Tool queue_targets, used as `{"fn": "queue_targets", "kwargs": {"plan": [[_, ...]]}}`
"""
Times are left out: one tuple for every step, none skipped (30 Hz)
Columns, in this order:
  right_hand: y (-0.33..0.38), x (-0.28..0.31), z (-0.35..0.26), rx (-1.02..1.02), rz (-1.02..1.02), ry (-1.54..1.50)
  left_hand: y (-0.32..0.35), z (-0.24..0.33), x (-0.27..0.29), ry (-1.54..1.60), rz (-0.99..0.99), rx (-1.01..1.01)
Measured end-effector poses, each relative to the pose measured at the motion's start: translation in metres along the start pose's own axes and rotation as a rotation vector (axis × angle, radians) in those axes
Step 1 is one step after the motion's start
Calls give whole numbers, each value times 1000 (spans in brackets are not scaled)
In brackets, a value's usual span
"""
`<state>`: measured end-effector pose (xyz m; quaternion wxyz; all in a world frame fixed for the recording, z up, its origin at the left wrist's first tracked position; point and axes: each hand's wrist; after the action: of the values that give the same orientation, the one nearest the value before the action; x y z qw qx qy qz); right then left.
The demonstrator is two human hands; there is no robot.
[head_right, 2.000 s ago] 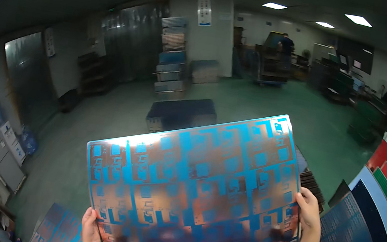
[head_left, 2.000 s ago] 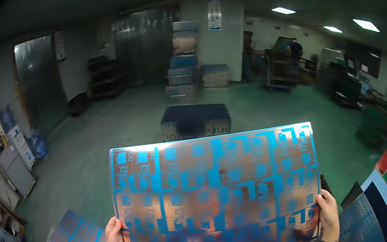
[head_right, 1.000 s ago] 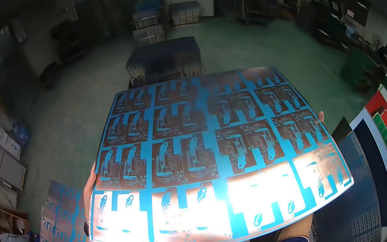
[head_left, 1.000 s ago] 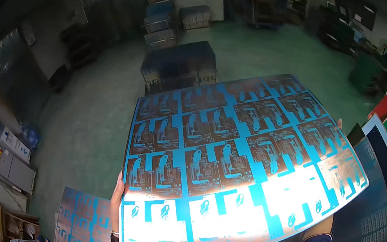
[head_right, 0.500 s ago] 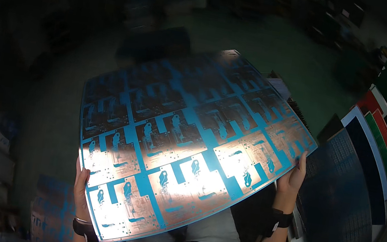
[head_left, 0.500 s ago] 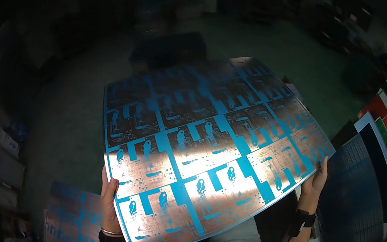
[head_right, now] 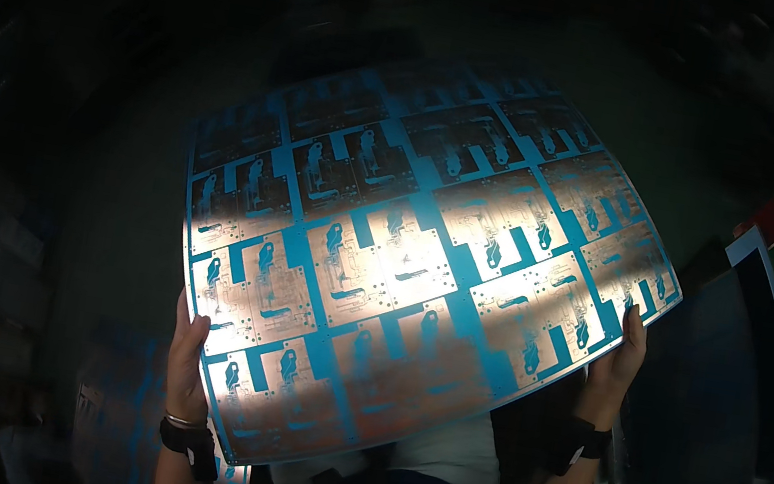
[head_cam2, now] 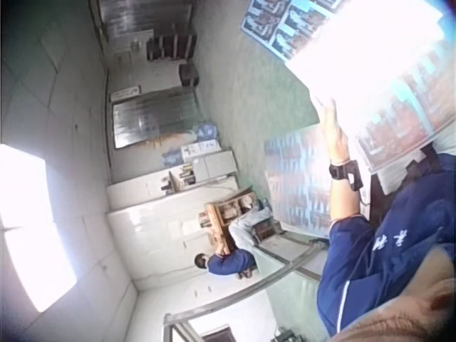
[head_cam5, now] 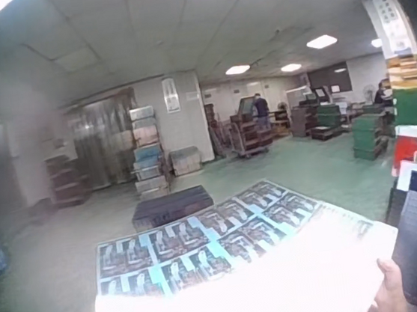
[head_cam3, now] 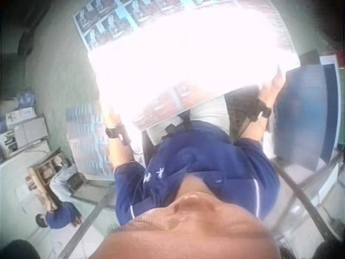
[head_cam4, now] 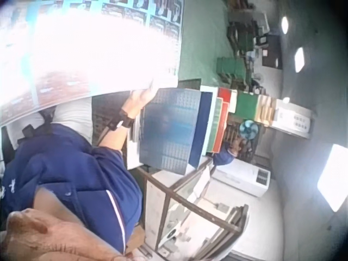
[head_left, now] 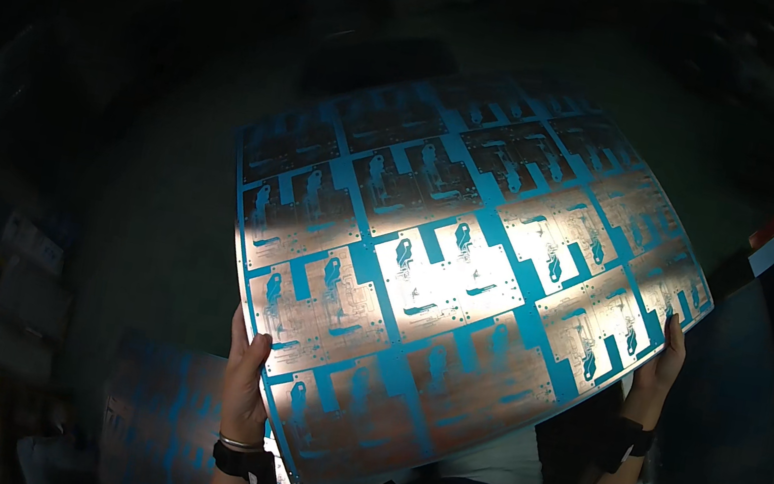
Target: Marking copper-clad PCB panels with a pen and then sorting them into a vertical metal storage rack.
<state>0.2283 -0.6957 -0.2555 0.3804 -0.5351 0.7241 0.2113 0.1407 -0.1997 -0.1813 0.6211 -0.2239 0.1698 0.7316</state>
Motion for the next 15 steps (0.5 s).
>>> {"fn": "queue_targets", "kwargs": {"plan": [[0,2,-1,-11,-16,2,-1,-1,-2,-2,14,-4],[0,3,-2,-21,-32,4,-1,-1,-3,-4,28,-7],[2,3,-1,-27,-37,-20,1,0,-3,-45,60,0],[2,4,-1,-30,-40,-21,1,0,-3,-45,63,-2],[2,6,-1,-30,-58,-34,0,0,-3,-53,71,0],[2,9,-1,-29,-75,-46,0,0,-3,-60,77,4],[2,11,0,-32,-79,-66,0,1,-1,-59,78,6],[3,11,-1,-32,-77,-63,0,1,2,-96,71,15],[4,11,-1,-32,-66,-66,-1,2,4,-132,63,24],[5,8,1,-35,-57,-70,-1,4,7,-131,66,26],[6,4,2,-38,-57,-68,-2,5,8,-169,57,32],[8,0,2,-28,-67,-59,-3,6,10,-207,48,38],[9,-3,2,-17,-78,-51,-4,6,14,-207,49,39],[9,-2,2,-17,-78,-51,-7,4,19,-172,35,32],[9,2,2,-9,-63,-46,-8,5,23,-137,22,25]]}}
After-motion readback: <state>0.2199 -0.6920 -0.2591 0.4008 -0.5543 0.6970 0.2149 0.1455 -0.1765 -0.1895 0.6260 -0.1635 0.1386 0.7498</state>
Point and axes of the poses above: each hand's wrist, its own y-axis away from the middle knuckle, its own x-axis out of the back of the hand, z = x × y, and after that the axes turned 3 degrees about -z, right-handed
